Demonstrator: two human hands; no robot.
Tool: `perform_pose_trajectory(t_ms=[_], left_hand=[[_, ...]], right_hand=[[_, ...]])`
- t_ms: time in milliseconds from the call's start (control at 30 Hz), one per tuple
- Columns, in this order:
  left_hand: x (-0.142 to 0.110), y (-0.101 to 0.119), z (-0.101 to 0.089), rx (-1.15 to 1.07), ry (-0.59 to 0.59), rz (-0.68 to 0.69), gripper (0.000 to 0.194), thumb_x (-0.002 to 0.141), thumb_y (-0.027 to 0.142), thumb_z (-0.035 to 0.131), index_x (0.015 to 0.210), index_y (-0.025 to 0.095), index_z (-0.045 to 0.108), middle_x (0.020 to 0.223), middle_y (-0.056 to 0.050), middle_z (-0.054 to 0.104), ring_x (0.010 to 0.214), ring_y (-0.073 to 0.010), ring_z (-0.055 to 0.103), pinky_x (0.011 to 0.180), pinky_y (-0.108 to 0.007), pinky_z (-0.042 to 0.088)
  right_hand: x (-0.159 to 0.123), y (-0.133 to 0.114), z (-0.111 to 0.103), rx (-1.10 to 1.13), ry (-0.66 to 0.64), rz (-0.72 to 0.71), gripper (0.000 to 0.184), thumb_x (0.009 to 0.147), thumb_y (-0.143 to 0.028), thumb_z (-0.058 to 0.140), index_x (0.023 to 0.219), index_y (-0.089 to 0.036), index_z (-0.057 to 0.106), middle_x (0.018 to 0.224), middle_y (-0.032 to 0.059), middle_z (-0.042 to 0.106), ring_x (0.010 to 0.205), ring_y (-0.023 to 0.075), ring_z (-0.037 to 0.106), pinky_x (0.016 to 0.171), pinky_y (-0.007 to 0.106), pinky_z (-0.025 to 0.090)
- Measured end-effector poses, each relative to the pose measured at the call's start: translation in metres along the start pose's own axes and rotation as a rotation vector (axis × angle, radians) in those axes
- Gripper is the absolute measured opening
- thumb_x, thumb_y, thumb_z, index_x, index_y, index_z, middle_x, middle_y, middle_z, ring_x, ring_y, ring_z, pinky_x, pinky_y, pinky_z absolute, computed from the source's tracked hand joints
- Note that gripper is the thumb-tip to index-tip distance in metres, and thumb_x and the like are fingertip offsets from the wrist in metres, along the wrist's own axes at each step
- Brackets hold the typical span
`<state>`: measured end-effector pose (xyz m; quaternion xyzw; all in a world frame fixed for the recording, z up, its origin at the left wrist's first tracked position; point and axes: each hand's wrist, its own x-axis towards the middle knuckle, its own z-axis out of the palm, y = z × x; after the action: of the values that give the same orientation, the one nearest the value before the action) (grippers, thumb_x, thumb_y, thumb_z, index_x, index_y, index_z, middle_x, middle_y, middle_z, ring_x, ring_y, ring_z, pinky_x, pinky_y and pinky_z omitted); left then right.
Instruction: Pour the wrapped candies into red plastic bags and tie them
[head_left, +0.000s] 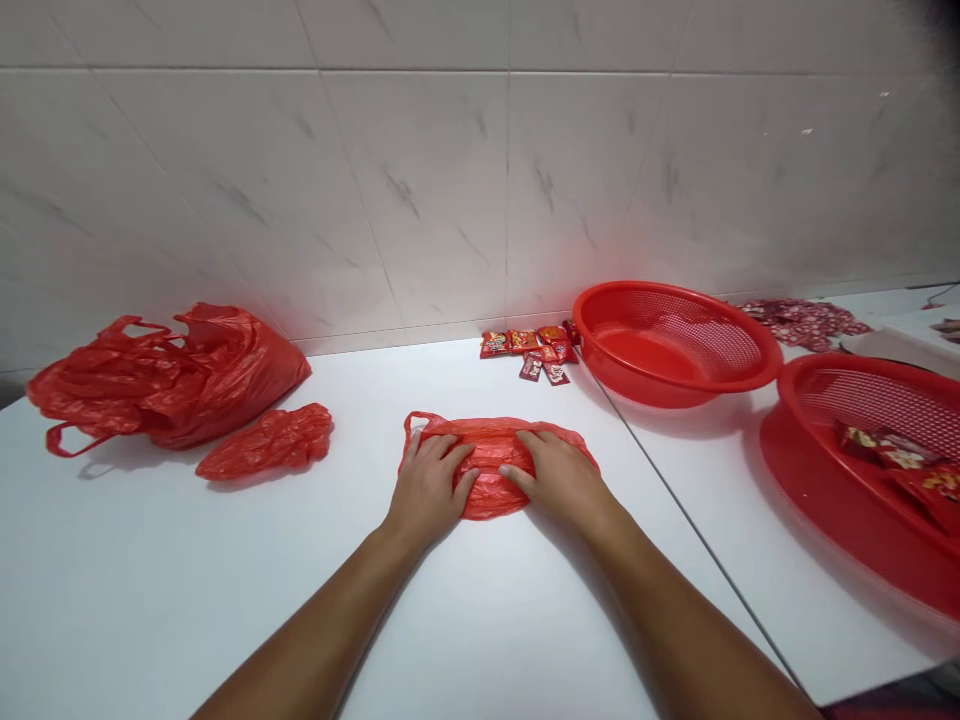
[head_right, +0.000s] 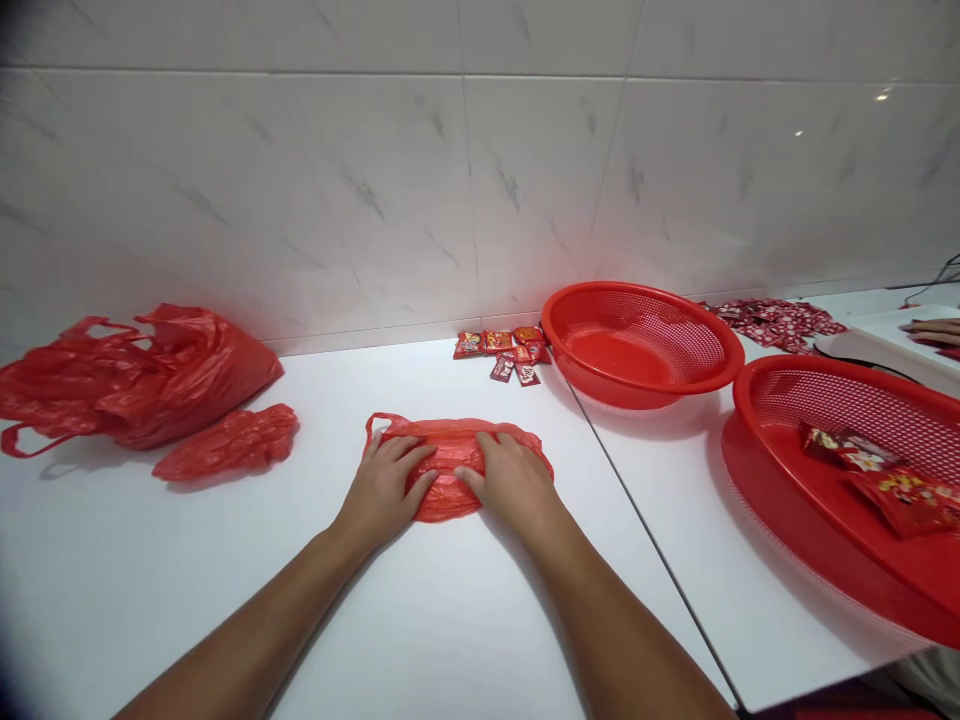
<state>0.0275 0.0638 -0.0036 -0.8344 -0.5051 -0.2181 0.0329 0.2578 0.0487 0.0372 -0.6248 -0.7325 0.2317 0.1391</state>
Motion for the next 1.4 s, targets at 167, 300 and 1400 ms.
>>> perform_pose_trajectory(t_ms=[167, 300, 1400], left_hand=[[0.000, -0.001, -0.005, 0.034, 0.098, 0.009, 0.025, 0.099, 0.024, 0.056, 0.102, 0.019, 0.080, 0.116, -0.013, 0.073, 0.116, -0.0319, 0.067, 0.120, -0.064, 0.040], [-0.001, 0.005, -0.012, 0.030, 0.225, 0.052, 0.026, 0.099, 0.018, 0.054, 0.110, 0.017, 0.078, 0.139, -0.017, 0.064, 0.132, -0.0367, 0.057, 0.111, -0.060, 0.050], [-0.001, -0.001, 0.010, -0.010, -0.032, -0.032, 0.040, 0.106, 0.037, 0.046, 0.136, 0.028, 0.072, 0.133, -0.012, 0.070, 0.121, -0.0351, 0.064, 0.105, -0.059, 0.050]], right_hand=[[0.000, -0.005, 0.001, -0.048, 0.161, -0.023, 0.035, 0.104, -0.036, 0.050, 0.127, -0.021, 0.071, 0.122, 0.0107, 0.073, 0.111, 0.0271, 0.068, 0.085, 0.036, 0.049], [0.003, 0.000, 0.009, -0.050, 0.076, -0.030, 0.035, 0.095, -0.046, 0.067, 0.118, -0.021, 0.075, 0.121, 0.0115, 0.071, 0.110, 0.0283, 0.065, 0.089, 0.036, 0.049], [0.009, 0.004, 0.012, 0.179, 0.100, -0.266, 0.043, 0.097, -0.032, 0.063, 0.139, -0.026, 0.070, 0.152, 0.0061, 0.060, 0.140, 0.0237, 0.055, 0.119, 0.039, 0.043]])
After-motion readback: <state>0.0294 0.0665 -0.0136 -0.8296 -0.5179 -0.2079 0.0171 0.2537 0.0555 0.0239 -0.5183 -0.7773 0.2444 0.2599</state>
